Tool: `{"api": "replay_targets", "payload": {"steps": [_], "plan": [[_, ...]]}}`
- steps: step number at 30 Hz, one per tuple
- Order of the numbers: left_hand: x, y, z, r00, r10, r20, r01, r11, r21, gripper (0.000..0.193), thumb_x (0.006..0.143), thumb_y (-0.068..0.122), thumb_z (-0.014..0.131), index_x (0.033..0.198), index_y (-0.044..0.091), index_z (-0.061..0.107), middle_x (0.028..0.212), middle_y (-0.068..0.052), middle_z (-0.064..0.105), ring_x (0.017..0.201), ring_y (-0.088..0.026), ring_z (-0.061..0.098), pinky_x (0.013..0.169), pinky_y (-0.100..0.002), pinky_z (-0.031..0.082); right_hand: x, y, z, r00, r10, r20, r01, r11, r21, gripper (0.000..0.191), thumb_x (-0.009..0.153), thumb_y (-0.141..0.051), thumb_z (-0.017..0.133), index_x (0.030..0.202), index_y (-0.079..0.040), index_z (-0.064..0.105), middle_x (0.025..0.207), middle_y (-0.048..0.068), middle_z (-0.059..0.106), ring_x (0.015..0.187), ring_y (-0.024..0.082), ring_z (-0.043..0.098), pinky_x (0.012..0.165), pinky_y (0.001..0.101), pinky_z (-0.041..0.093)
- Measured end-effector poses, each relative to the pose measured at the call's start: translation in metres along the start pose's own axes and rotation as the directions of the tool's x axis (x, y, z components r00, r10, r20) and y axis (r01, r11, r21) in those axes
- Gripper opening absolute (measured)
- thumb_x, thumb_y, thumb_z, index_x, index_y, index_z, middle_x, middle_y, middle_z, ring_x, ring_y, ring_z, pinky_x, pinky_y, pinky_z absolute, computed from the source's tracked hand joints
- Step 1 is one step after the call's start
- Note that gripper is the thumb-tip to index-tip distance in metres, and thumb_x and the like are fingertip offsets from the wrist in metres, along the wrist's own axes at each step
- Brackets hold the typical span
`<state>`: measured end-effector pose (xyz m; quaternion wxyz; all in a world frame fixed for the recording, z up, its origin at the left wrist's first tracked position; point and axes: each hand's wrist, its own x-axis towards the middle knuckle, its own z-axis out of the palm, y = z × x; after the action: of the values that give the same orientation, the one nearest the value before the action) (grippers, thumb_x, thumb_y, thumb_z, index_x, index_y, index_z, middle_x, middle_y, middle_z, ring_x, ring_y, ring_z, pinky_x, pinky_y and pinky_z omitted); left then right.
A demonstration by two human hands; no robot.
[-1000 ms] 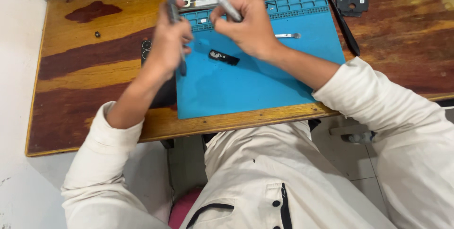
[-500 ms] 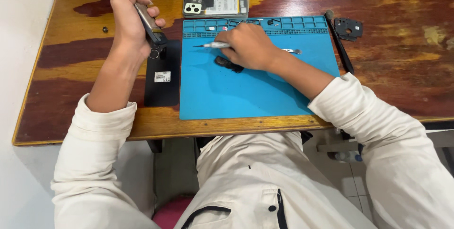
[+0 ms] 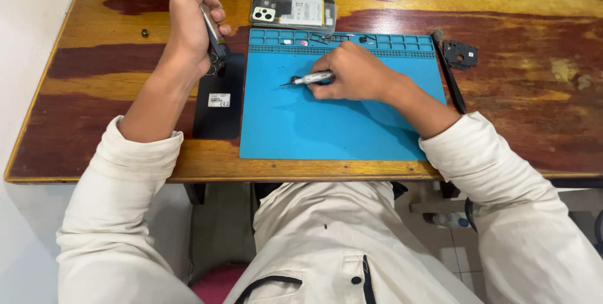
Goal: The person disassembles a smartphone by unscrewing screws, prying off the back cover, and removing the battery. They use a screwdriver and tweezers to carefully separate components and place them on a blue mat.
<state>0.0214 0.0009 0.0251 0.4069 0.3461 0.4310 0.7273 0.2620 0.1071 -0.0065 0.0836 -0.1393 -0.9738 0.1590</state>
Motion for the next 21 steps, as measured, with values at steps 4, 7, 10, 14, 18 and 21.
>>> {"api": "replay_targets", "payload": {"steps": [4,7,10,14,18,21], "plan": [[-0.0013,0.0020,0.0024,1.000,0.003,-0.014,-0.002,1.000,0.019,0.038,0.085,0.008,0.049,0.121,0.018,0.045,0.088,0.000,0.045,0.070,-0.009,0.047,0.059,-0.029,0.045,0.0019,0.0028,-0.0037,0.995,0.006,-0.104,-0.006,1.000,0.002,0.019,0.085,-0.016,0.072,0.100,-0.005,0.077,0.068,0.014,0.071,0.052,0.029,0.065,0.055,0.0411,0.051],[-0.0014,0.0029,0.0042,1.000,0.004,-0.009,-0.004,1.000,0.018,0.037,0.085,0.008,0.049,0.120,0.018,0.044,0.088,0.000,0.044,0.070,-0.009,0.047,0.058,-0.028,0.045,0.0030,0.0024,-0.0066,0.977,-0.011,-0.214,0.014,1.000,0.014,0.012,0.091,-0.013,0.072,0.098,-0.004,0.075,0.067,0.015,0.069,0.055,0.029,0.065,0.056,0.0423,0.049],[-0.0017,0.0021,0.0050,1.000,0.000,-0.011,0.000,0.999,0.033,0.037,0.085,0.008,0.049,0.120,0.018,0.044,0.089,0.000,0.044,0.070,-0.008,0.046,0.058,-0.028,0.046,0.0032,-0.0011,-0.0089,0.968,0.039,-0.247,-0.027,0.998,0.050,0.011,0.094,-0.014,0.073,0.099,-0.004,0.075,0.068,0.016,0.068,0.054,0.030,0.064,0.055,0.0426,0.048],[-0.0013,0.0010,0.0044,1.000,0.010,-0.007,-0.010,0.997,0.076,0.039,0.085,0.009,0.048,0.123,0.017,0.045,0.089,0.000,0.045,0.070,-0.008,0.046,0.059,-0.027,0.046,0.0041,-0.0041,-0.0085,0.949,0.037,-0.314,-0.016,0.997,0.069,0.012,0.094,-0.016,0.075,0.100,-0.005,0.076,0.071,0.015,0.070,0.054,0.030,0.065,0.055,0.0420,0.050],[-0.0017,-0.0003,0.0039,1.000,0.022,-0.001,-0.021,0.996,0.088,0.041,0.086,0.009,0.048,0.126,0.016,0.045,0.091,0.000,0.045,0.071,-0.008,0.046,0.060,-0.027,0.046,0.0072,-0.0035,-0.0049,0.921,-0.071,-0.384,0.018,0.990,-0.140,0.016,0.086,-0.013,0.080,0.101,-0.007,0.078,0.075,0.015,0.073,0.062,0.033,0.068,0.058,0.0444,0.053],[-0.0011,-0.0007,0.0039,1.000,0.030,-0.001,-0.030,0.995,0.095,0.042,0.086,0.008,0.048,0.127,0.016,0.044,0.090,0.000,0.045,0.071,-0.007,0.046,0.059,-0.027,0.047,0.0090,-0.0027,-0.0015,0.894,-0.173,-0.413,0.076,0.968,-0.239,0.025,0.081,-0.012,0.081,0.105,-0.009,0.079,0.085,0.013,0.075,0.070,0.032,0.071,0.062,0.0437,0.055]]}}
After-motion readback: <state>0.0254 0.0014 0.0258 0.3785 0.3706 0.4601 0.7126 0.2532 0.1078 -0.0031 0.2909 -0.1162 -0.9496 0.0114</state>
